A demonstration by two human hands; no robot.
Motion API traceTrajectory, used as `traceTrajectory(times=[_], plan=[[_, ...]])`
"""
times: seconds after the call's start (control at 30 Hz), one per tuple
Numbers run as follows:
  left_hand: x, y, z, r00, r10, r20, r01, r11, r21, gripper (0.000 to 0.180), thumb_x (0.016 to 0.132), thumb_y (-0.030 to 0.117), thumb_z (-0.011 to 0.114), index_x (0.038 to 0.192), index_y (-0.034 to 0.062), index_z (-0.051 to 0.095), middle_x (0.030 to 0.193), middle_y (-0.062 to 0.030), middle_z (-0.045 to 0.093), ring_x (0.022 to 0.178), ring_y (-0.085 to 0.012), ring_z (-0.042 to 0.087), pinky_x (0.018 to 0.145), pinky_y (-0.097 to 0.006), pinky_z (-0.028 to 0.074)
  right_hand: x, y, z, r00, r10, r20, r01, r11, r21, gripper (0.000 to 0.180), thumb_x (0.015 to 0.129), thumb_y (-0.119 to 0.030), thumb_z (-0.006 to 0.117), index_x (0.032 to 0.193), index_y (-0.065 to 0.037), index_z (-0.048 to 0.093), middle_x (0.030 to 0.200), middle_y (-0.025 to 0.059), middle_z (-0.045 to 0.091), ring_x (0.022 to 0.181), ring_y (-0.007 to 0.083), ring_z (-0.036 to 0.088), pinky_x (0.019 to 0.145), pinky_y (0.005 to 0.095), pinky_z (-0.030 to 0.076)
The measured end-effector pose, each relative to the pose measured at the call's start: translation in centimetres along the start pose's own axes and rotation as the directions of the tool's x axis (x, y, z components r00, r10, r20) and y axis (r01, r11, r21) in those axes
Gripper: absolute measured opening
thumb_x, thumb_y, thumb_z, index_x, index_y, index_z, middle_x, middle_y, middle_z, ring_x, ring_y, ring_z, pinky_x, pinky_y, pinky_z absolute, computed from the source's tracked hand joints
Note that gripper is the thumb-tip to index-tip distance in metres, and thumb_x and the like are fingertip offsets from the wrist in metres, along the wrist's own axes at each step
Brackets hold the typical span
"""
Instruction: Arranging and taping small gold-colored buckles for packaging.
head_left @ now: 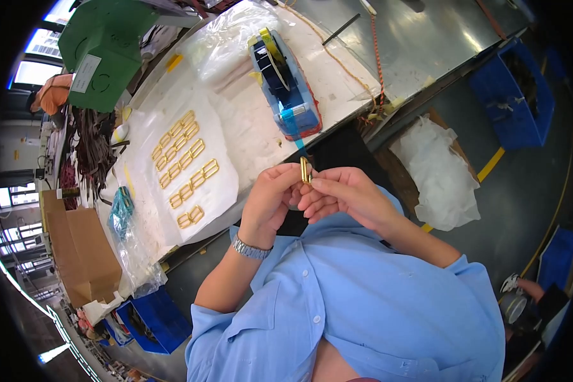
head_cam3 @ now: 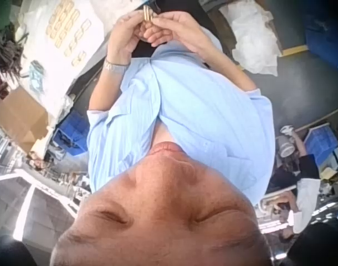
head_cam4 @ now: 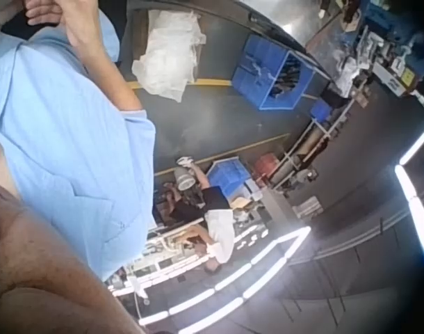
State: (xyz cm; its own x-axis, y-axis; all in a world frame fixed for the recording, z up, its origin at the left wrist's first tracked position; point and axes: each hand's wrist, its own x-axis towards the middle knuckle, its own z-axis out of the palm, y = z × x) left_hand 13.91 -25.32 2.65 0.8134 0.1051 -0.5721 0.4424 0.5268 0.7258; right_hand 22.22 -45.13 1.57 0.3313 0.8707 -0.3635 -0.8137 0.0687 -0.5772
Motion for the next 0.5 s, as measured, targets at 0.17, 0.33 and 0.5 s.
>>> traceTrajectory(times=[0.17, 0.33, 0.5], plan=[[0.4, 0.4, -1.0, 0.994, -0.091, 0.068, 0.099, 0.986, -0.136, 0.022, 0.106, 0.017, 0.064, 0.107, -0.0011, 0.076, 0.074, 0.0037, 0.059, 0.062, -0.0055, 0.050, 0.056, -0.023, 0.038, 0.2, -2.6, 0.6, 0.972, -0.232, -0.046, 0.110, 0.612, -0.783, 0.042, 0.100, -0.019, 0.081, 0.131, 0.004, 0.068, 0.107, 0.0127, 0.079, 0.099, 0.0161, 0.076, 0.095, 0.0318, 0.061], [0.8, 1.7, 0.1, 0.966, -0.259, -0.010, 0.252, 0.948, -0.194, 0.017, 0.105, 0.017, 0.064, 0.096, 0.0043, 0.070, 0.075, 0.0049, 0.056, 0.062, -0.0061, 0.047, 0.054, -0.024, 0.038, 2.5, -1.2, -0.3, 0.887, -0.450, 0.099, 0.414, 0.685, -0.599, 0.050, 0.100, -0.013, 0.080, 0.144, 0.006, 0.063, 0.123, 0.0119, 0.077, 0.112, 0.0160, 0.074, 0.104, 0.0319, 0.058], [1.1, 1.3, 0.2, 0.968, -0.247, 0.034, 0.244, 0.913, -0.326, 0.019, 0.108, 0.019, 0.064, 0.094, 0.0064, 0.068, 0.077, 0.0047, 0.058, 0.061, -0.0061, 0.047, 0.054, -0.023, 0.037, 3.0, -1.1, 0.3, 0.907, -0.419, 0.039, 0.379, 0.773, -0.509, 0.045, 0.101, -0.008, 0.078, 0.142, 0.007, 0.065, 0.128, 0.0104, 0.077, 0.114, 0.0143, 0.073, 0.103, 0.0306, 0.058]])
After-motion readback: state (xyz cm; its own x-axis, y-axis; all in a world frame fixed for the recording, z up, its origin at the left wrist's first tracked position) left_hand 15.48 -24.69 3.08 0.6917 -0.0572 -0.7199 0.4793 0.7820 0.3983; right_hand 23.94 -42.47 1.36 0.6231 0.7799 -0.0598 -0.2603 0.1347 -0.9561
